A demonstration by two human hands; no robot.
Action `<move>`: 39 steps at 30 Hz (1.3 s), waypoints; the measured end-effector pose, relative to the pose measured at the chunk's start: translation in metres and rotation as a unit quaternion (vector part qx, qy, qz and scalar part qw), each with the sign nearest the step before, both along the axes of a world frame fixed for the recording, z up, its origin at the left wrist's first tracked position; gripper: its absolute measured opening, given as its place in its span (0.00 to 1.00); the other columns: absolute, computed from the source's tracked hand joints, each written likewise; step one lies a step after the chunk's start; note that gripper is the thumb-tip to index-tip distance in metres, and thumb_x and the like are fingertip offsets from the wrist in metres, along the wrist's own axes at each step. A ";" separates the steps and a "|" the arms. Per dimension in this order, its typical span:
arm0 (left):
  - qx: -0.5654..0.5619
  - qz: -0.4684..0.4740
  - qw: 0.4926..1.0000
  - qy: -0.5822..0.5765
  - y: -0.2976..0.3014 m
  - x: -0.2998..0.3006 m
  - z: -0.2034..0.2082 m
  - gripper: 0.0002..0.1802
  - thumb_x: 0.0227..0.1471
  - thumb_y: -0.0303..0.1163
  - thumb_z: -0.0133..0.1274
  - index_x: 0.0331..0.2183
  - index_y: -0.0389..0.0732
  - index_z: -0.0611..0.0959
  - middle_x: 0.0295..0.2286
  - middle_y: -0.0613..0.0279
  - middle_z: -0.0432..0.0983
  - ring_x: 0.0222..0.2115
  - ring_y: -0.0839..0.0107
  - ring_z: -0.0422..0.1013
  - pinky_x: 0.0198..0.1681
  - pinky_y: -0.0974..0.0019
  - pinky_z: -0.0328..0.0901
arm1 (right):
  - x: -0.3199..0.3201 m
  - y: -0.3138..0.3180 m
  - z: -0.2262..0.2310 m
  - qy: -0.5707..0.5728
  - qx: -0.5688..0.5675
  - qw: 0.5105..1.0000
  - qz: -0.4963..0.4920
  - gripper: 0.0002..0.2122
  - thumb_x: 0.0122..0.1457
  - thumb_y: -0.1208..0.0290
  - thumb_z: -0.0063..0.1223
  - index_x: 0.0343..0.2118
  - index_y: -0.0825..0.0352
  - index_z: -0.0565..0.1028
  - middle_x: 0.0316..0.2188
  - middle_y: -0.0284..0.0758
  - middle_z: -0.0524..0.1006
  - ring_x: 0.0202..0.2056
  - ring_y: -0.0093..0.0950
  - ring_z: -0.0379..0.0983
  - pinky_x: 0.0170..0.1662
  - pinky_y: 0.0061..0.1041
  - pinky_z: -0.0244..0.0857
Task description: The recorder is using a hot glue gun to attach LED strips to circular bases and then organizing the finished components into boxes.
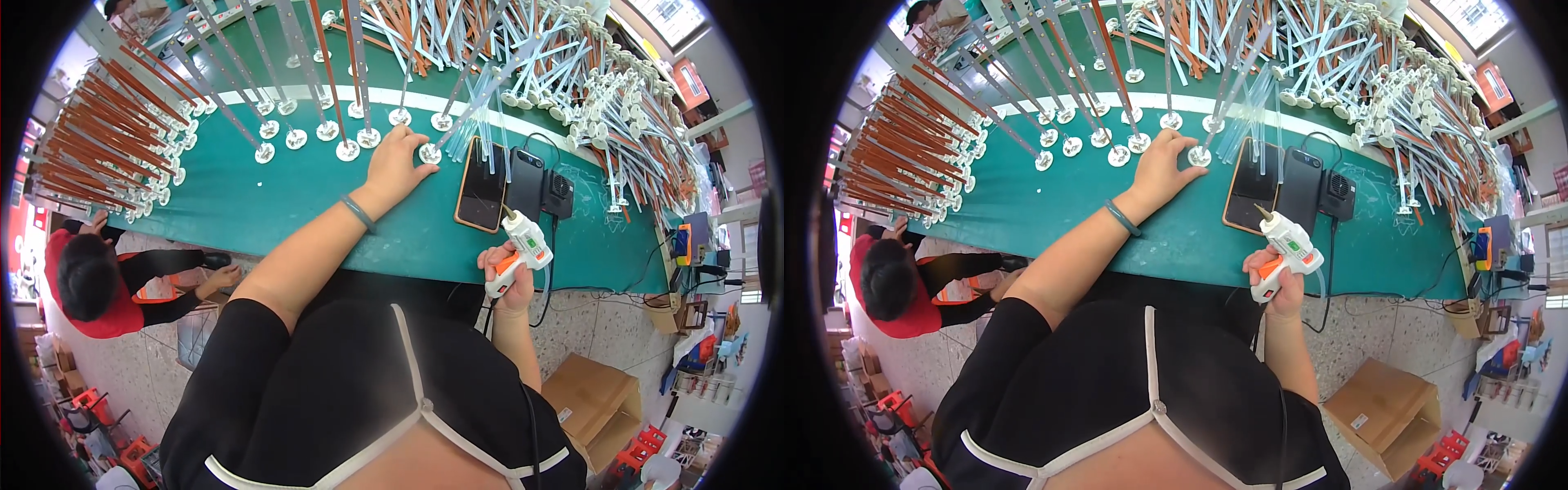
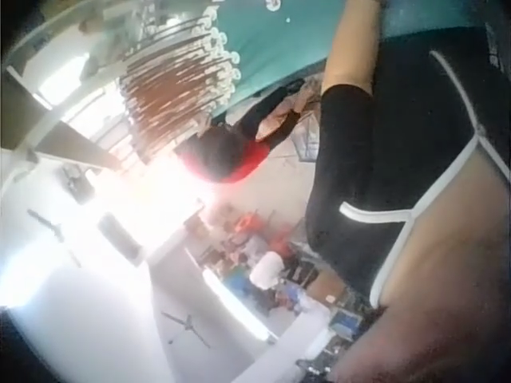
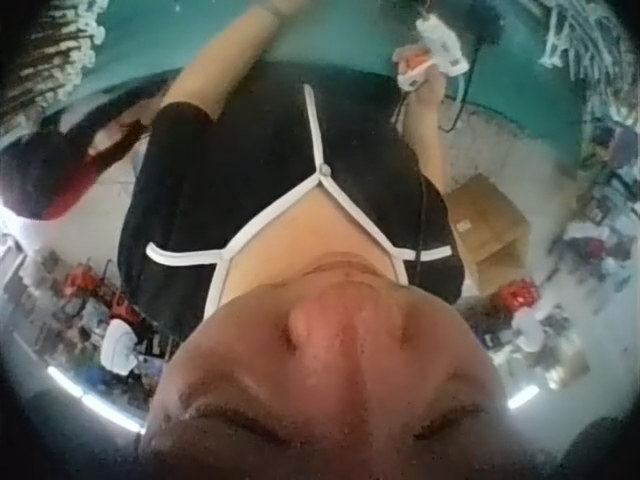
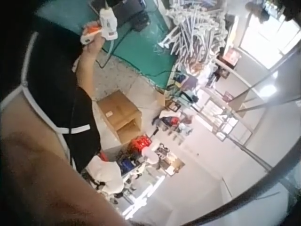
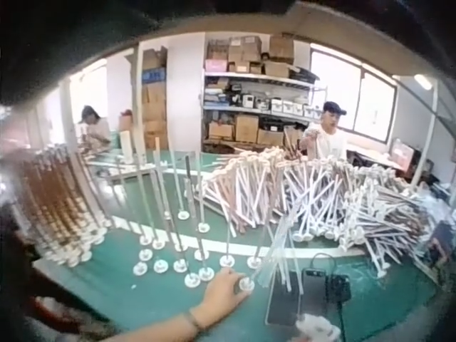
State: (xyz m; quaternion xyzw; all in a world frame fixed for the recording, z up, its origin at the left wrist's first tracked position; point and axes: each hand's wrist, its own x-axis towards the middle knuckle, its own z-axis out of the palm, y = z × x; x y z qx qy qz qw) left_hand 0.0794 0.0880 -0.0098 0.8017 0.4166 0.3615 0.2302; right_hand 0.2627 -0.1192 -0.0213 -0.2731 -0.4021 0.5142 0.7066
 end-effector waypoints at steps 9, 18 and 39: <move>0.024 -0.006 1.000 0.019 0.001 -0.002 -0.004 0.24 0.36 0.34 0.66 0.39 0.39 0.80 0.33 0.59 0.70 0.35 0.61 0.70 0.37 0.63 0.66 | -0.002 -0.001 -0.001 -0.004 -0.014 1.000 -0.014 0.19 0.59 0.55 0.46 0.45 0.66 0.69 0.30 0.34 0.76 0.22 0.23 0.67 0.35 0.31 0.58; -0.032 -0.002 0.999 -0.016 -0.022 -0.015 0.005 0.29 0.37 0.30 0.64 0.46 0.42 0.75 0.32 0.58 0.70 0.31 0.61 0.70 0.35 0.61 0.66 | -0.002 -0.003 0.001 -0.012 -0.014 1.000 -0.018 0.19 0.59 0.55 0.46 0.44 0.66 0.69 0.29 0.33 0.75 0.22 0.23 0.67 0.35 0.31 0.58; -0.142 -0.314 0.938 0.046 -0.090 -0.084 0.056 0.08 0.53 0.31 0.50 0.28 0.36 0.75 0.25 0.53 0.71 0.28 0.53 0.69 0.31 0.57 0.64 | 0.005 0.001 0.005 0.055 0.001 0.998 0.003 0.20 0.58 0.53 0.51 0.45 0.64 0.65 0.27 0.29 0.72 0.23 0.21 0.63 0.34 0.29 0.54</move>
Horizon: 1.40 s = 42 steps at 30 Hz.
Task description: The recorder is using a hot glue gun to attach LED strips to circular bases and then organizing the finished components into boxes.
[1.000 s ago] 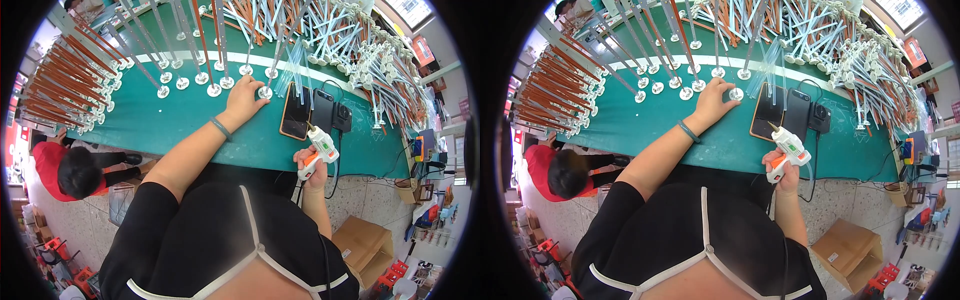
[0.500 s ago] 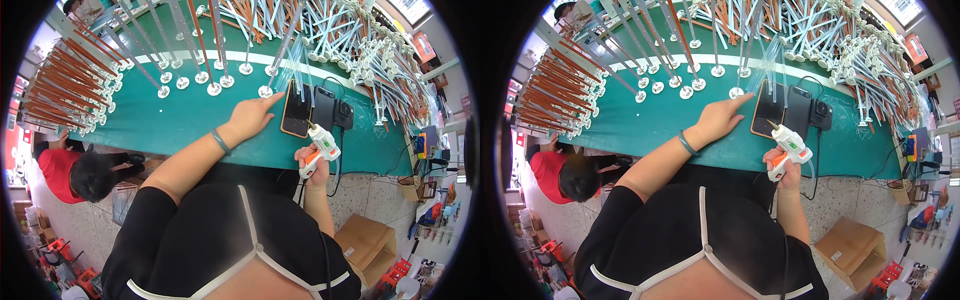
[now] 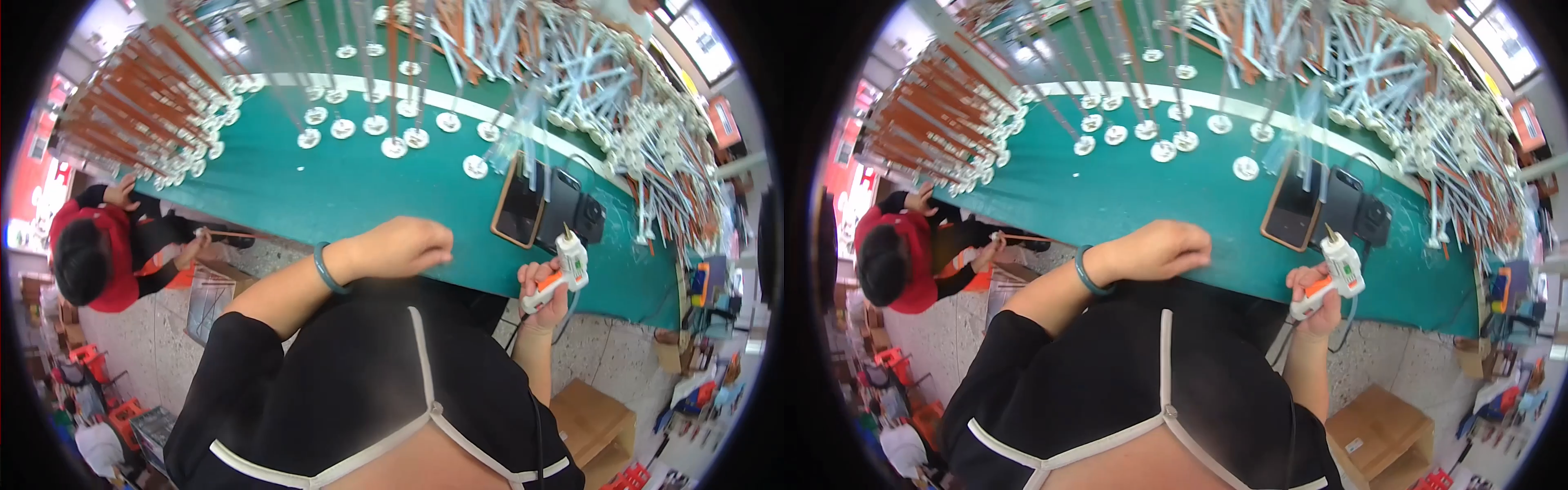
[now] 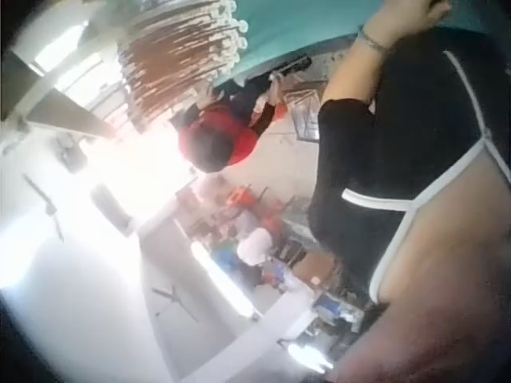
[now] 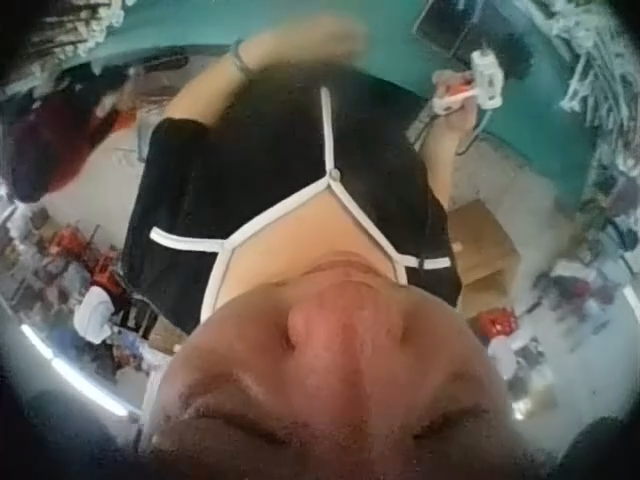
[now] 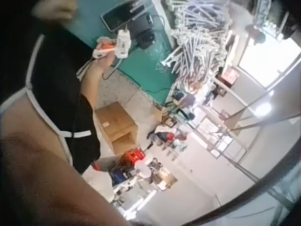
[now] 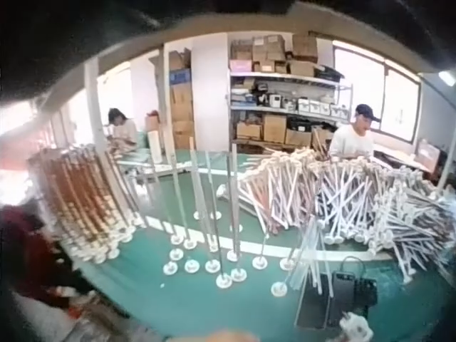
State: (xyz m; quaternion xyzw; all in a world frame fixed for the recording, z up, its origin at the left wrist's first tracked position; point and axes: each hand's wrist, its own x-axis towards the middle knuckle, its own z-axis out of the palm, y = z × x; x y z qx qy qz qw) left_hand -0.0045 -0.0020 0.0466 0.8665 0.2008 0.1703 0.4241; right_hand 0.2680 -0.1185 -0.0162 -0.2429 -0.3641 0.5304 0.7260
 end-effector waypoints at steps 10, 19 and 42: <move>-0.187 0.192 0.953 0.140 0.010 -0.204 0.022 0.07 0.49 0.32 0.58 0.31 0.39 0.81 0.25 0.67 0.77 0.26 0.79 0.70 0.30 0.73 0.65 | -0.001 -0.003 -0.009 -0.021 -0.023 0.999 -0.005 0.21 0.56 0.52 0.51 0.44 0.64 0.67 0.24 0.31 0.72 0.21 0.22 0.64 0.32 0.30 0.55; 0.119 0.802 0.566 -0.149 0.129 -0.300 -0.085 0.23 0.41 0.36 0.64 0.38 0.36 0.77 0.21 0.61 0.76 0.21 0.71 0.71 0.27 0.66 0.65 | -0.028 0.001 -0.003 -0.073 -0.040 0.996 0.038 0.20 0.57 0.54 0.50 0.45 0.65 0.67 0.27 0.31 0.72 0.23 0.23 0.64 0.35 0.30 0.56; -0.347 0.234 0.861 -0.290 0.006 -0.103 -0.012 0.06 0.54 0.23 0.51 0.36 0.37 0.75 0.44 0.58 0.69 0.42 0.73 0.69 0.46 0.71 0.65 | -0.094 0.006 0.071 -0.230 -0.157 0.950 0.138 0.24 0.54 0.69 0.52 0.53 0.73 0.64 0.40 0.42 0.77 0.30 0.24 0.73 0.33 0.21 0.67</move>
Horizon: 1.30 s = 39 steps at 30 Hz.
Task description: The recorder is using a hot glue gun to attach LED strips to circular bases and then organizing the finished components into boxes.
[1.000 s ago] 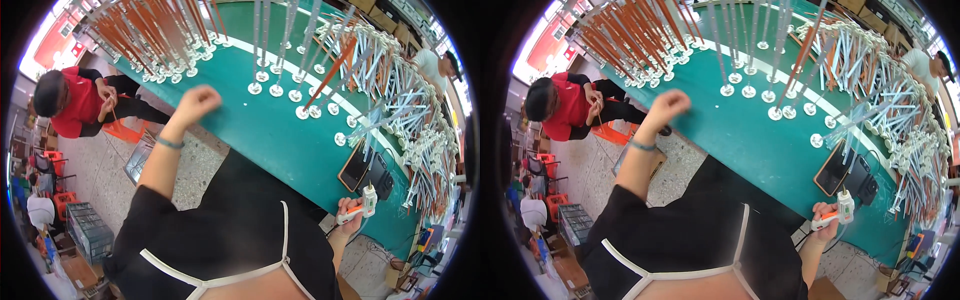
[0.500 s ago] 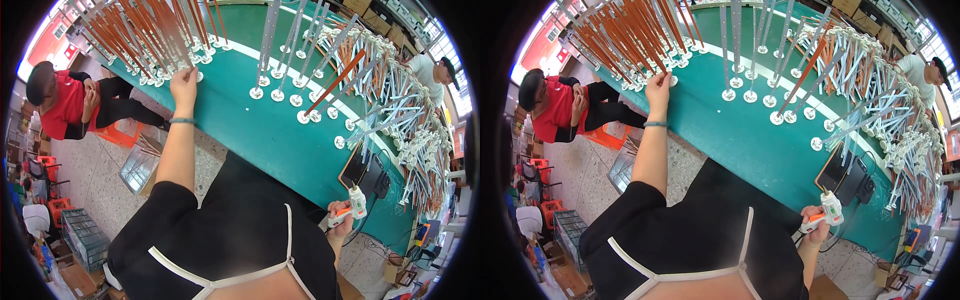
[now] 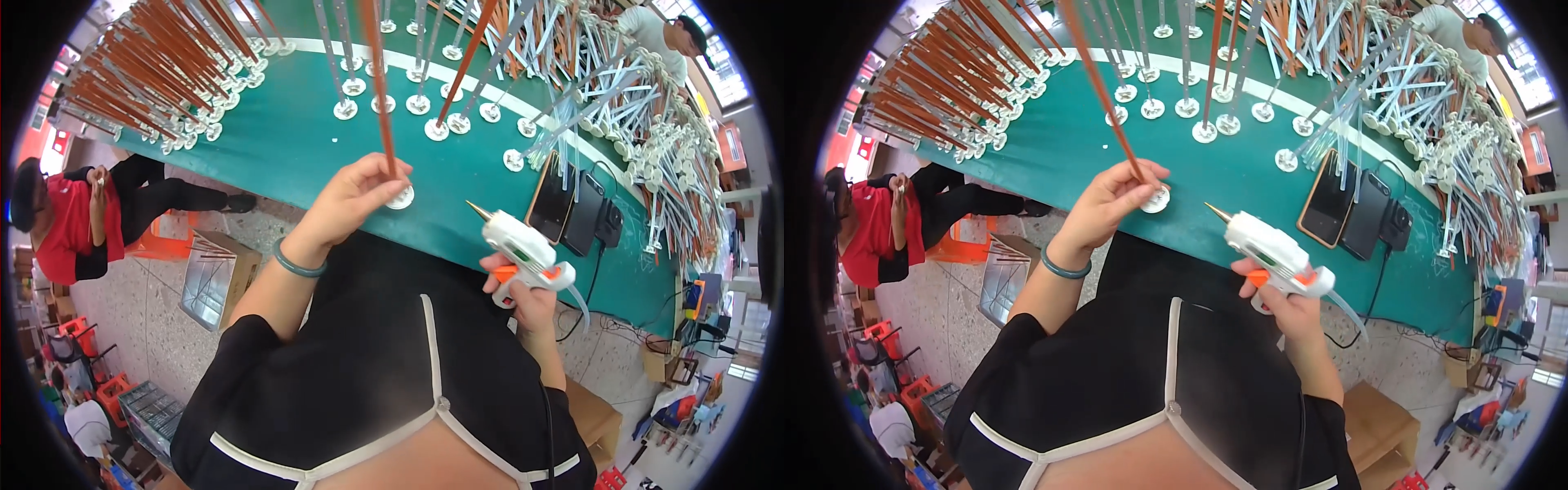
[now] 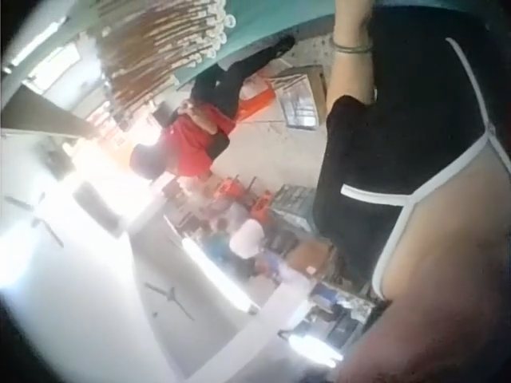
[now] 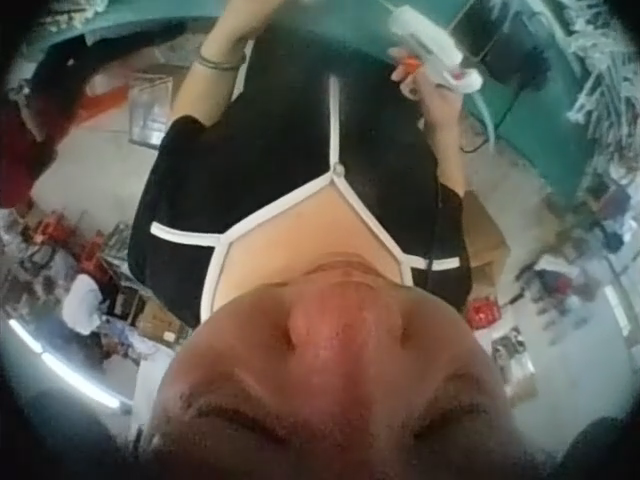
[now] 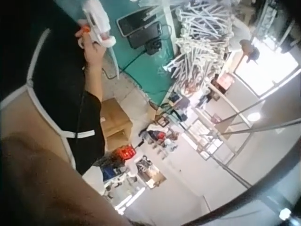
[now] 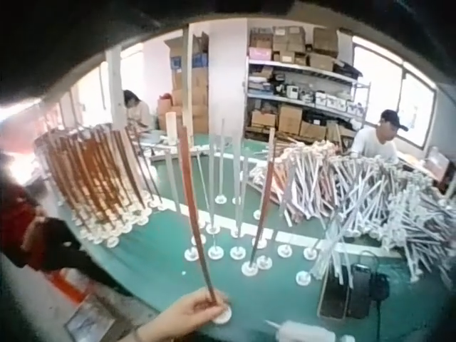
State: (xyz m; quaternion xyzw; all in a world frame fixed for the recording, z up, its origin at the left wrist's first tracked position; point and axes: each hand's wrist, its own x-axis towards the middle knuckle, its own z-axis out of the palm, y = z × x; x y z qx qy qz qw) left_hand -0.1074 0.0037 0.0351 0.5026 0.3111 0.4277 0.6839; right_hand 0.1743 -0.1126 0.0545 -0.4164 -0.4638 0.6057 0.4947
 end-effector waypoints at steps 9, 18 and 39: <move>-0.092 -0.075 0.993 -0.019 -0.011 0.033 -0.009 0.13 0.48 0.17 0.56 0.37 0.36 0.75 0.41 0.60 0.71 0.38 0.76 0.71 0.42 0.74 0.68 | 0.014 -0.011 -0.020 0.003 0.034 0.999 -0.034 0.24 0.55 0.69 0.51 0.53 0.74 0.64 0.39 0.45 0.76 0.28 0.25 0.73 0.33 0.23 0.67; -0.059 -0.074 0.995 0.034 -0.014 0.050 -0.003 0.19 0.47 0.16 0.55 0.43 0.34 0.72 0.36 0.61 0.75 0.38 0.76 0.73 0.41 0.74 0.69 | 0.013 -0.018 -0.006 -0.095 -0.027 0.994 -0.048 0.22 0.57 0.70 0.50 0.53 0.73 0.63 0.38 0.43 0.77 0.30 0.23 0.72 0.34 0.22 0.67; -0.075 -0.059 0.993 0.075 -0.018 0.061 -0.001 0.20 0.46 0.16 0.56 0.43 0.32 0.72 0.36 0.59 0.76 0.37 0.75 0.74 0.42 0.74 0.68 | 0.003 -0.001 -0.006 -0.244 0.018 0.970 -0.015 0.09 0.54 0.72 0.56 0.34 0.70 0.71 0.24 0.33 0.74 0.28 0.20 0.70 0.32 0.22 0.63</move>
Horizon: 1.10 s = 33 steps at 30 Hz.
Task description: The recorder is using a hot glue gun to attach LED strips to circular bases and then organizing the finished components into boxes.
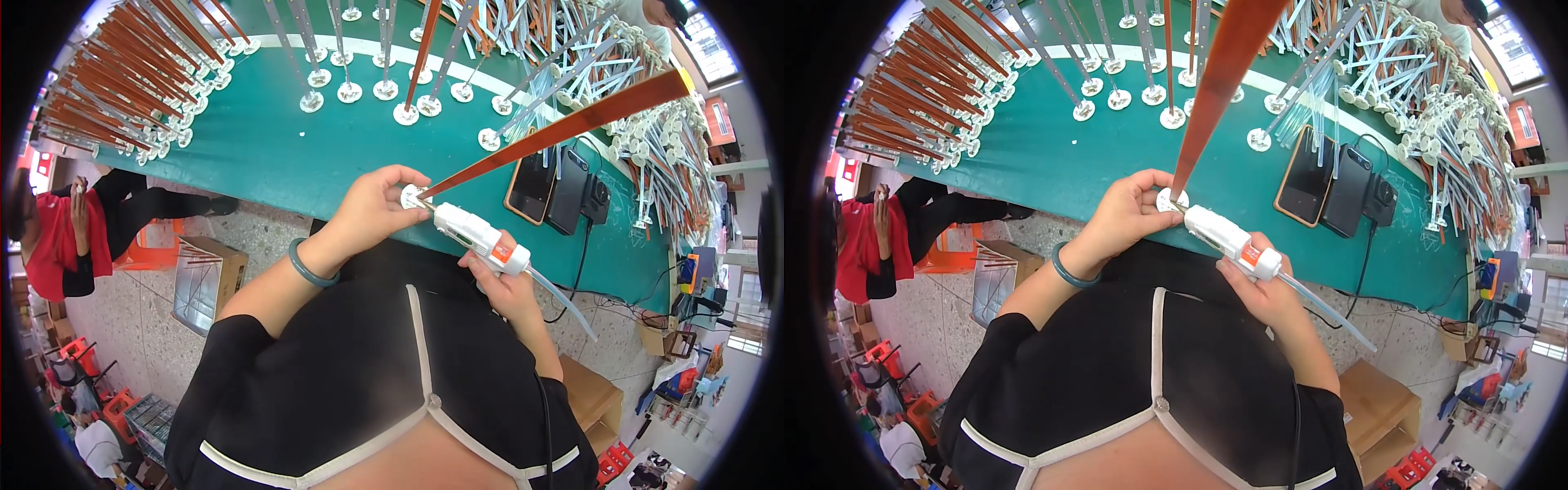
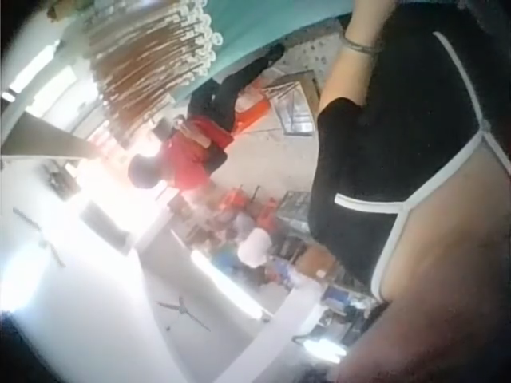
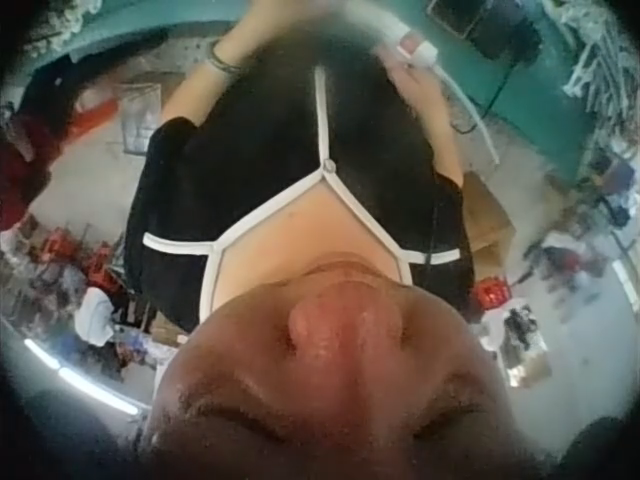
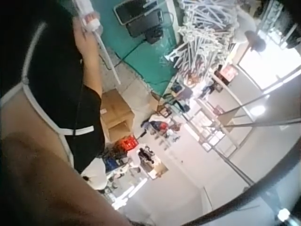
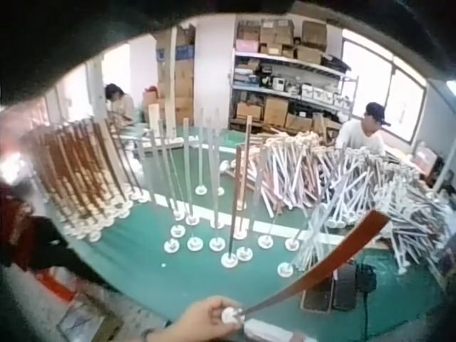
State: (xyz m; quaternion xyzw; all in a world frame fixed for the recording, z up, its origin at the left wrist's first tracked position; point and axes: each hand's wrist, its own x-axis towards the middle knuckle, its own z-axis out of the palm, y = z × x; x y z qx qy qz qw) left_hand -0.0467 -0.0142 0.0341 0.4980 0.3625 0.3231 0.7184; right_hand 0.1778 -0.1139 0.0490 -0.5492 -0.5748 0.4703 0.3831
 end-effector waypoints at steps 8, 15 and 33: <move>-0.014 0.003 1.000 -0.022 0.001 0.003 0.004 0.20 0.46 0.16 0.56 0.44 0.32 0.73 0.36 0.59 0.76 0.38 0.75 0.74 0.43 0.74 0.68 | 0.000 -0.001 0.003 -0.008 0.002 1.000 -0.014 0.10 0.54 0.71 0.57 0.34 0.70 0.70 0.24 0.33 0.72 0.26 0.20 0.66 0.30 0.21 0.61; -0.028 0.003 0.999 -0.033 0.001 0.004 0.005 0.20 0.46 0.15 0.55 0.44 0.33 0.73 0.36 0.60 0.76 0.37 0.75 0.74 0.43 0.74 0.68 | 0.001 -0.002 -0.003 0.010 0.018 1.000 -0.018 0.10 0.54 0.72 0.57 0.34 0.70 0.70 0.23 0.32 0.72 0.26 0.19 0.66 0.30 0.21 0.61; -0.029 -0.010 0.998 -0.046 0.001 0.002 -0.001 0.21 0.45 0.15 0.57 0.44 0.34 0.76 0.37 0.63 0.76 0.37 0.78 0.73 0.43 0.76 0.68 | 0.001 -0.005 -0.001 0.048 0.017 0.999 -0.020 0.09 0.54 0.72 0.56 0.34 0.70 0.70 0.23 0.33 0.74 0.26 0.20 0.70 0.30 0.22 0.62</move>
